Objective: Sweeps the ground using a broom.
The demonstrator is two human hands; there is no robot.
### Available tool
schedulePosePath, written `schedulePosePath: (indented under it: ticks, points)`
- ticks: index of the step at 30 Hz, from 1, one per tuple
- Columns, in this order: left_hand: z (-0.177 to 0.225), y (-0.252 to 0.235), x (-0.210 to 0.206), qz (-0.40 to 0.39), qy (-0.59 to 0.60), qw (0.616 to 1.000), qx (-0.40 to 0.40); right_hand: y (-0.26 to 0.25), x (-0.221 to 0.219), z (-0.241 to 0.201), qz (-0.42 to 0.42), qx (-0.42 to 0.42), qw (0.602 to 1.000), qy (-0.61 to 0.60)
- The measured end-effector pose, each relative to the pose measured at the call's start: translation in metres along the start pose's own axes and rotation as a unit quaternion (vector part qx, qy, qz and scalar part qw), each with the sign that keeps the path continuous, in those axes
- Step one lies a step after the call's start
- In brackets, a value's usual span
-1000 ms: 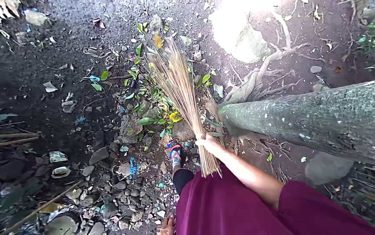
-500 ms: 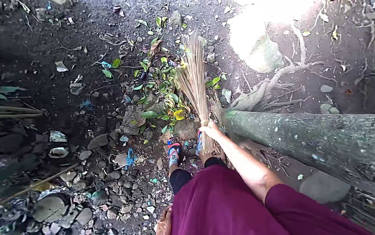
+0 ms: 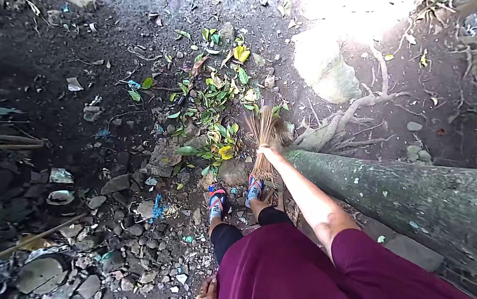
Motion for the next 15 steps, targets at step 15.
schedulePosePath:
  ticks: [15]
  points:
    - [0.003, -0.016, -0.015, -0.022, -0.044, 0.999, 0.008, 0.088, 0.023, 0.100, 0.035, -0.056, 0.998, 0.008]
Point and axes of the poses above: each hand's wrist, its own y-axis away from the middle knuckle, its own x-axis out of the back of the hand, z = x × y, the point moved 10 cm from there along -y, towards the middle knuckle, and after that the axes turned 10 degrees about -y, right-handed, at the moved point
